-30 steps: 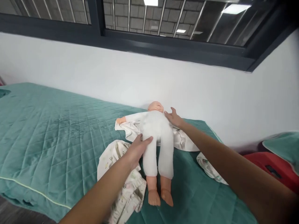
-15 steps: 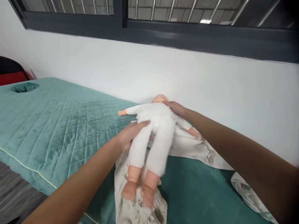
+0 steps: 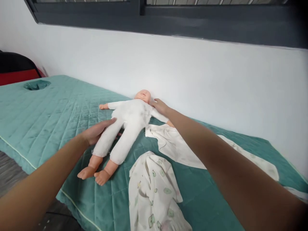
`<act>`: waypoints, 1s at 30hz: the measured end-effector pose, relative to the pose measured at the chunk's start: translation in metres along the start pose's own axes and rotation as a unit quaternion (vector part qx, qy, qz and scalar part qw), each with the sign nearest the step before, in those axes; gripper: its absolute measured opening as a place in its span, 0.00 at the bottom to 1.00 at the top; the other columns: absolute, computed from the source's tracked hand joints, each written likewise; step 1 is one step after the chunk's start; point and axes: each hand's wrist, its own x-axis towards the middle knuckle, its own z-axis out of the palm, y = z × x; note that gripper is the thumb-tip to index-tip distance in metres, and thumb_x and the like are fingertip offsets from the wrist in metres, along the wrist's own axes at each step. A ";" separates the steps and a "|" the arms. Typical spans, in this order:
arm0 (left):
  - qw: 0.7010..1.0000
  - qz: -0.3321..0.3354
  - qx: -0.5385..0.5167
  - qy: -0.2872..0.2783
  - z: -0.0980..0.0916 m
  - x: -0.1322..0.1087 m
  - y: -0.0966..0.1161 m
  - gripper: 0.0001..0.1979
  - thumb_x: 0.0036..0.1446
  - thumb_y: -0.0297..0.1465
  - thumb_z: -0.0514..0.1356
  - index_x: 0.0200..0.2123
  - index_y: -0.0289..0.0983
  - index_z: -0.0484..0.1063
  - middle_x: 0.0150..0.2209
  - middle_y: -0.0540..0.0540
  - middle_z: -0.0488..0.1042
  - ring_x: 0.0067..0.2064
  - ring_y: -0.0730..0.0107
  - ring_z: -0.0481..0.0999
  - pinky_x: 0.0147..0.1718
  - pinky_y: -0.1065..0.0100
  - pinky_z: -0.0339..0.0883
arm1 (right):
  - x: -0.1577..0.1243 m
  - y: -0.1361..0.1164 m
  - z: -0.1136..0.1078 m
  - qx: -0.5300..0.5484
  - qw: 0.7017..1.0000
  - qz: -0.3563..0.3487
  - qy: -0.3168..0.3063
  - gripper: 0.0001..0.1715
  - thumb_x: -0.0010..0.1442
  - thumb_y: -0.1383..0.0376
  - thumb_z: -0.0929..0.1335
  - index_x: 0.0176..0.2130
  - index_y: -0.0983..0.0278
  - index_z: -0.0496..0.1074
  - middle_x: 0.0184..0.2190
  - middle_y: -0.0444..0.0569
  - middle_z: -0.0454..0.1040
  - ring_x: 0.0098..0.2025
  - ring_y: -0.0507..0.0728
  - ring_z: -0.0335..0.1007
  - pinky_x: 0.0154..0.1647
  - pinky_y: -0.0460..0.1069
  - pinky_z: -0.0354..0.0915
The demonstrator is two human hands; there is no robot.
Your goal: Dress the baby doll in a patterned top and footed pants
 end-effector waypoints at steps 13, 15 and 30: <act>0.681 0.406 0.609 0.018 0.087 -0.124 -0.062 0.35 0.56 0.19 0.52 0.65 0.51 0.59 0.65 0.44 0.62 0.66 0.51 0.60 0.63 0.44 0.54 | -0.204 0.093 -0.085 -0.334 0.929 0.140 0.069 0.21 0.62 0.51 0.64 0.40 0.64 0.75 0.44 0.60 0.77 0.46 0.66 0.70 0.44 0.55 0.61; 0.647 0.419 0.636 -0.016 0.109 -0.128 -0.063 0.36 0.57 0.18 0.51 0.66 0.51 0.56 0.68 0.44 0.57 0.68 0.51 0.56 0.65 0.41 0.48 | -0.222 0.079 -0.087 -0.367 0.922 0.115 0.052 0.17 0.62 0.55 0.65 0.39 0.63 0.75 0.44 0.59 0.77 0.46 0.65 0.70 0.44 0.55 0.61; 0.683 0.480 0.543 0.086 0.242 -0.137 -0.005 0.12 0.58 0.28 0.58 0.45 0.38 0.72 0.64 0.38 0.61 0.67 0.50 0.56 0.65 0.44 0.48 | -0.410 -0.044 -0.053 -0.342 0.919 -0.193 -0.019 0.22 0.72 0.57 0.55 0.48 0.57 0.74 0.40 0.46 0.77 0.43 0.56 0.71 0.43 0.48 0.61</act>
